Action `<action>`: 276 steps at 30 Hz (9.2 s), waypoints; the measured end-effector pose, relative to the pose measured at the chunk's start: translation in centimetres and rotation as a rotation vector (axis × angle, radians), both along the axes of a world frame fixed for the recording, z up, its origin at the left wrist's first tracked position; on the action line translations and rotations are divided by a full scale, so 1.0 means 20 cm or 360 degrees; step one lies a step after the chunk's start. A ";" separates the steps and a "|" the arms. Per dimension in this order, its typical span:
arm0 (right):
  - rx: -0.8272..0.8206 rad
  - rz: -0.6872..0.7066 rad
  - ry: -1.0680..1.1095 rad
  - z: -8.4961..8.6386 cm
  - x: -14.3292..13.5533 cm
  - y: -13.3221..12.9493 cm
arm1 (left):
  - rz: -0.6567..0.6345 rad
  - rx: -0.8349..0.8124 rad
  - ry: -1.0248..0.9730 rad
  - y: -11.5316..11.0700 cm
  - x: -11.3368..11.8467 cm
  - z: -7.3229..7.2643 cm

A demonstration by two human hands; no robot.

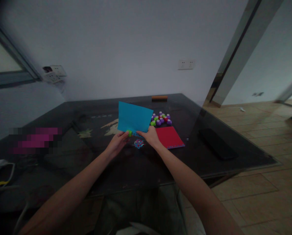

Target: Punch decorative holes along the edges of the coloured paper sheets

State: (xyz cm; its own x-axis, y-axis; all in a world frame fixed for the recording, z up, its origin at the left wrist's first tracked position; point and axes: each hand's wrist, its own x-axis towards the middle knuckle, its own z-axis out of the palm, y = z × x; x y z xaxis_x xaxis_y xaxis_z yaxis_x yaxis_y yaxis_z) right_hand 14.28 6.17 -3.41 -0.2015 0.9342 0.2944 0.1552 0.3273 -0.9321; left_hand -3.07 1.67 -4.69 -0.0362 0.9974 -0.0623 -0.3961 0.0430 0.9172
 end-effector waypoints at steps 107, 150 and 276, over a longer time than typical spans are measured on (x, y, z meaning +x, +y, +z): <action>-0.0002 -0.0097 0.0132 0.00 -0.03 -0.03 | 0.0192 0.0255 0.0360 0.02 0.01 -0.05; -0.0021 -0.0329 0.0255 0.02 0.02 0.02 | -0.0054 0.0209 0.0518 -0.01 0.05 0.01; 0.0006 -0.0652 0.0718 0.00 0.68 0.09 | -0.0046 0.0413 0.2269 0.71 0.30 -0.04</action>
